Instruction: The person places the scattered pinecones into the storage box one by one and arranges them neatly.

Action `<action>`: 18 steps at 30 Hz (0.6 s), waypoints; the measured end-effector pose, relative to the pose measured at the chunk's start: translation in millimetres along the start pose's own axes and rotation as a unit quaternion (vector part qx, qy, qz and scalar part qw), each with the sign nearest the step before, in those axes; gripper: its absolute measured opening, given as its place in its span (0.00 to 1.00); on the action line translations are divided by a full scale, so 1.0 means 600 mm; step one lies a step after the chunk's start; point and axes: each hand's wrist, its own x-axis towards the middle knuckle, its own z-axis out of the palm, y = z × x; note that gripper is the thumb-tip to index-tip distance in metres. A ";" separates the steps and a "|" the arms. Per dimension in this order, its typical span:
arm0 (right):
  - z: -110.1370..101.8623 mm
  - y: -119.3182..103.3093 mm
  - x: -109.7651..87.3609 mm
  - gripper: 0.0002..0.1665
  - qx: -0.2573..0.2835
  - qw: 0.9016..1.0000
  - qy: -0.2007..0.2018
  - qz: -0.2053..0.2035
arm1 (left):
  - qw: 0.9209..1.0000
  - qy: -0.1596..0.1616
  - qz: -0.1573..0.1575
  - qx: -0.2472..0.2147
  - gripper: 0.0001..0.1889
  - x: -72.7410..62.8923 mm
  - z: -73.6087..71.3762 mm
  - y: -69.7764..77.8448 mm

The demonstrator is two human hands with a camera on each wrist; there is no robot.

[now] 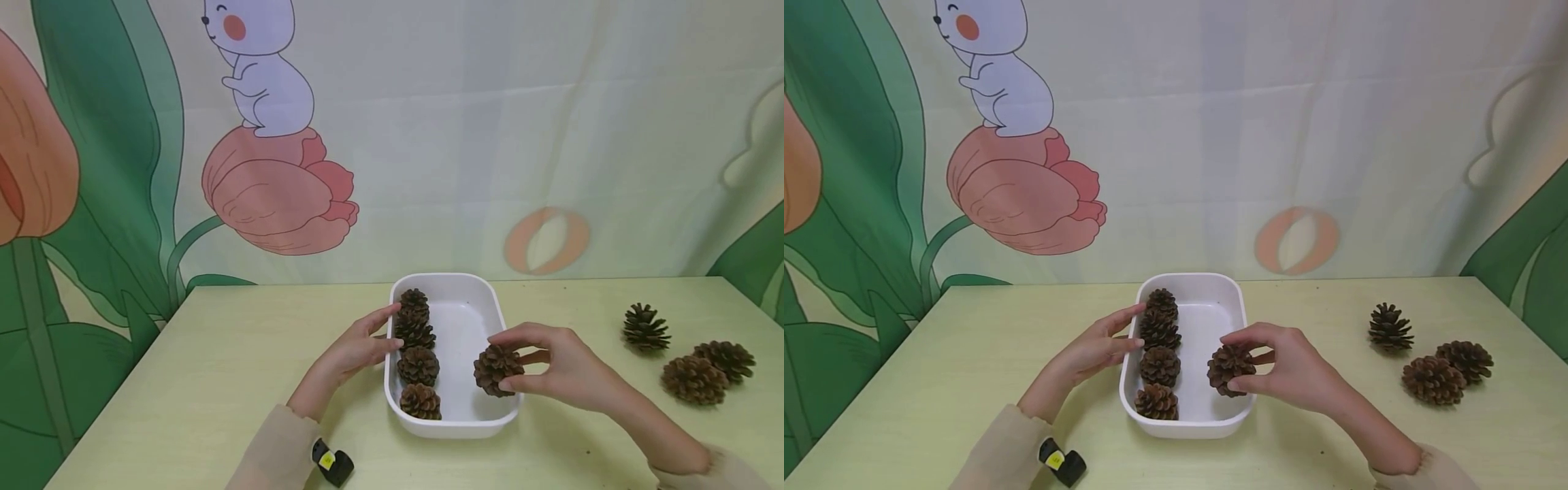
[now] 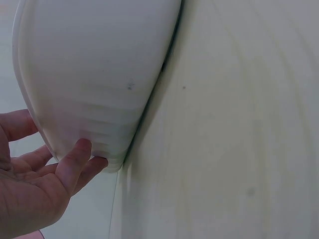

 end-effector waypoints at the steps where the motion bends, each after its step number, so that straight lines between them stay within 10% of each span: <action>1: 0.002 0.000 0.002 0.26 -0.001 1.000 -0.002 0.001 | 1.000 0.000 -0.001 -0.001 0.33 0.000 0.000 0.000; 18: 0.025 0.008 0.016 0.26 0.009 0.999 -0.045 0.015 | 1.000 0.005 -0.003 0.000 0.33 0.000 0.001 0.002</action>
